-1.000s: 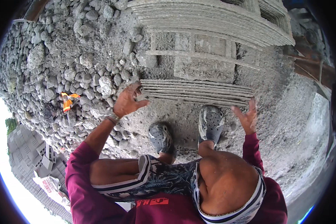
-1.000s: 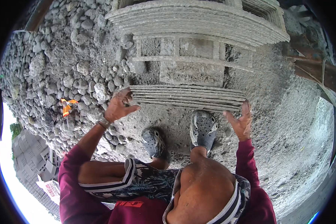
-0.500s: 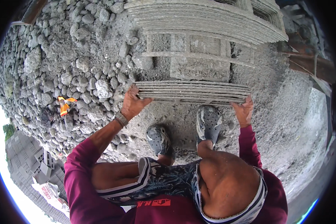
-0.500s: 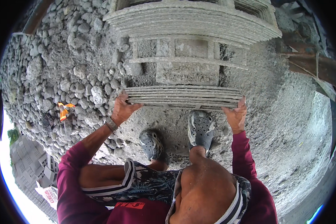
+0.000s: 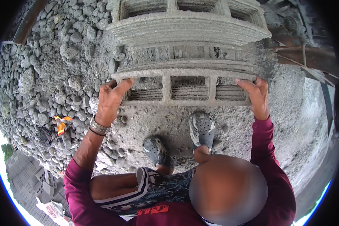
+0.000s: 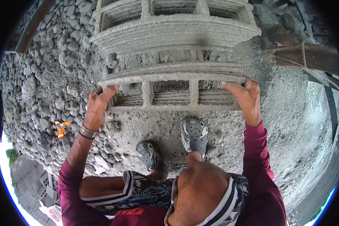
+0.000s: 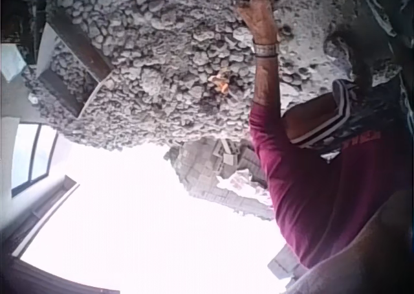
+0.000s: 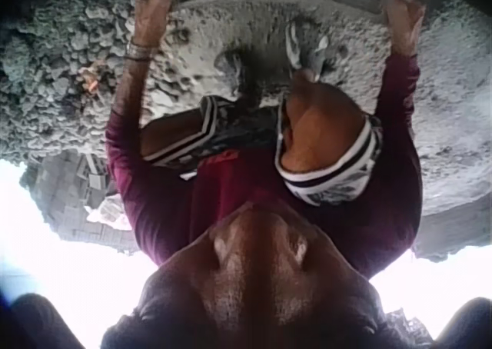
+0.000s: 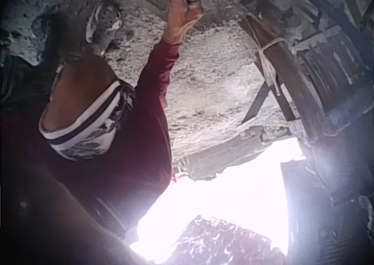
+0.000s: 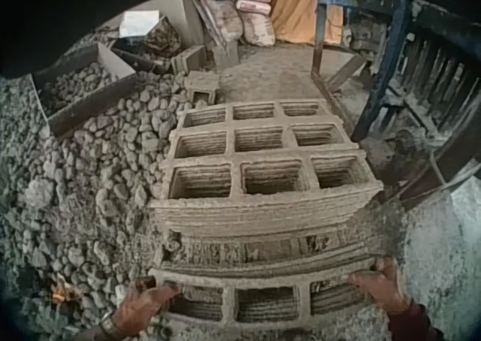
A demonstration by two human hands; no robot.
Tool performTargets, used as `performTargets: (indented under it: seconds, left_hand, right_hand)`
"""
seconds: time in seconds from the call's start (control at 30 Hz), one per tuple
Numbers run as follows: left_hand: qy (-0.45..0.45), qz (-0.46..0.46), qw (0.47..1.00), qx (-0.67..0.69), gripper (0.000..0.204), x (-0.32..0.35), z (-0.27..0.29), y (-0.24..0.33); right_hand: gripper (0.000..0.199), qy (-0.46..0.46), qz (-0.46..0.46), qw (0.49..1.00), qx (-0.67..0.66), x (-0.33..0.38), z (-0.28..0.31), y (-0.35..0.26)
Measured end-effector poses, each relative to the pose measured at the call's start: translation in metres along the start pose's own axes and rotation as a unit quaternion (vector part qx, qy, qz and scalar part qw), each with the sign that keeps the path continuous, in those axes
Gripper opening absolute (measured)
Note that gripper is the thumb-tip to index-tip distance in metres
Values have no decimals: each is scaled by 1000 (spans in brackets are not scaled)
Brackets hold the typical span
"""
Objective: The person picks up concrete blocks from a large stack and carries them individually to a different location where they are placed onto a new stack.
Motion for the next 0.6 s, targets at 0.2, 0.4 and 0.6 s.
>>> performTargets:
  seconds: [0.2,0.4,0.6]
  left_hand:
    - [-57,5,998,-28,31,-27,-13,-4]
    - [42,282,958,32,45,-54,16,4]
    - [72,-48,992,-94,55,-31,34,48]
  right_hand:
    - [36,-21,55,996,68,-29,8,-6]
    - [58,48,79,958,272,-56,19,-14]
    - [67,13,343,879,332,6,12,-29]
Point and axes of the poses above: each hand's wrist, its own x-axis away from the middle knuckle, its own z-axis out of the back of the hand, y = z × x, the point moved 5 cm from there along -x, towards the middle knuckle, and after that the axes turned 10 degrees about y, right-handed, at the moved point
